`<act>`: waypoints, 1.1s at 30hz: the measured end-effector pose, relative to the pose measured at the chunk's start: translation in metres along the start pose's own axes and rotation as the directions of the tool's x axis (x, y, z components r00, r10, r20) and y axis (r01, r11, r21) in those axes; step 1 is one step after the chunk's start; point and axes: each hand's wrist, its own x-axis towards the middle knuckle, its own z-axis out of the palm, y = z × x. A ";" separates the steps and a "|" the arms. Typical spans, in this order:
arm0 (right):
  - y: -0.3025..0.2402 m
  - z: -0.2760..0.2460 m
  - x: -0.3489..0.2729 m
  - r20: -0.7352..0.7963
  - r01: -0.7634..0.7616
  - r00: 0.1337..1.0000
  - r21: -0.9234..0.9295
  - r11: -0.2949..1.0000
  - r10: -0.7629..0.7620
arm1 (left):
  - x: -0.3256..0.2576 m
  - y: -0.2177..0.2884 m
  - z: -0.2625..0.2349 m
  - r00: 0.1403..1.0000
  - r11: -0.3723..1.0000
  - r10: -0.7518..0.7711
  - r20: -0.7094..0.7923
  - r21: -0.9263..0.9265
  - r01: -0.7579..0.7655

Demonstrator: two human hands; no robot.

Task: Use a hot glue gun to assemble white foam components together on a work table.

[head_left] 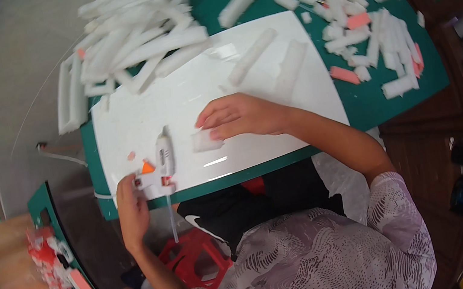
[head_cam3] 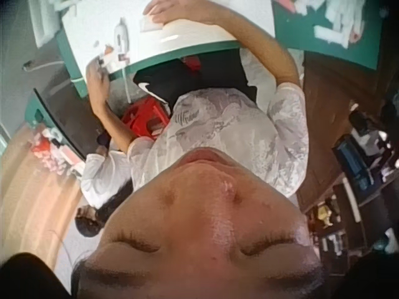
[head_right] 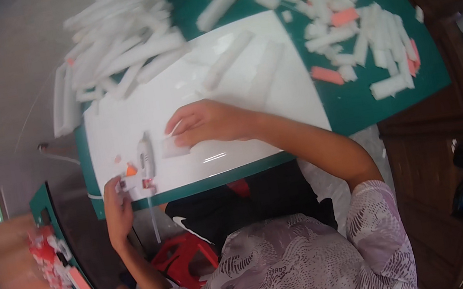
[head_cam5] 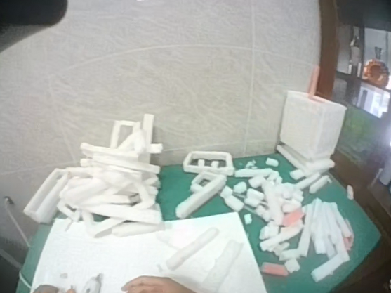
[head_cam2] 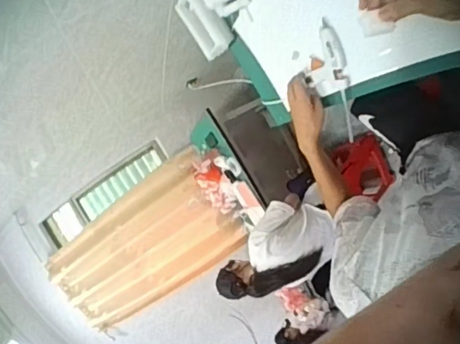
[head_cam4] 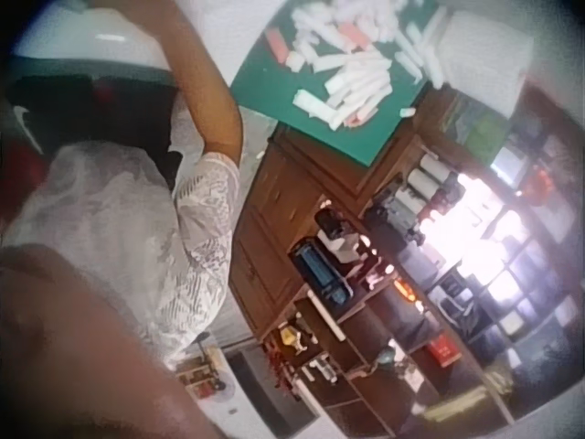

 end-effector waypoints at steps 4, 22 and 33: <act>-0.007 -0.003 -0.007 -0.094 -0.020 0.995 0.002 1.000 0.020 | 0.017 0.008 0.006 1.000 1.000 0.000 -0.031 0.000 0.000; 0.002 -0.008 0.005 -0.083 0.108 0.990 -0.052 0.993 -0.112 | 0.020 0.021 0.017 0.983 0.976 0.182 -0.032 0.124 -0.177; -0.020 -0.033 -0.011 -0.308 0.275 0.912 -0.030 0.961 -0.271 | 0.034 0.005 0.036 0.979 0.980 0.178 -0.102 -0.066 -0.185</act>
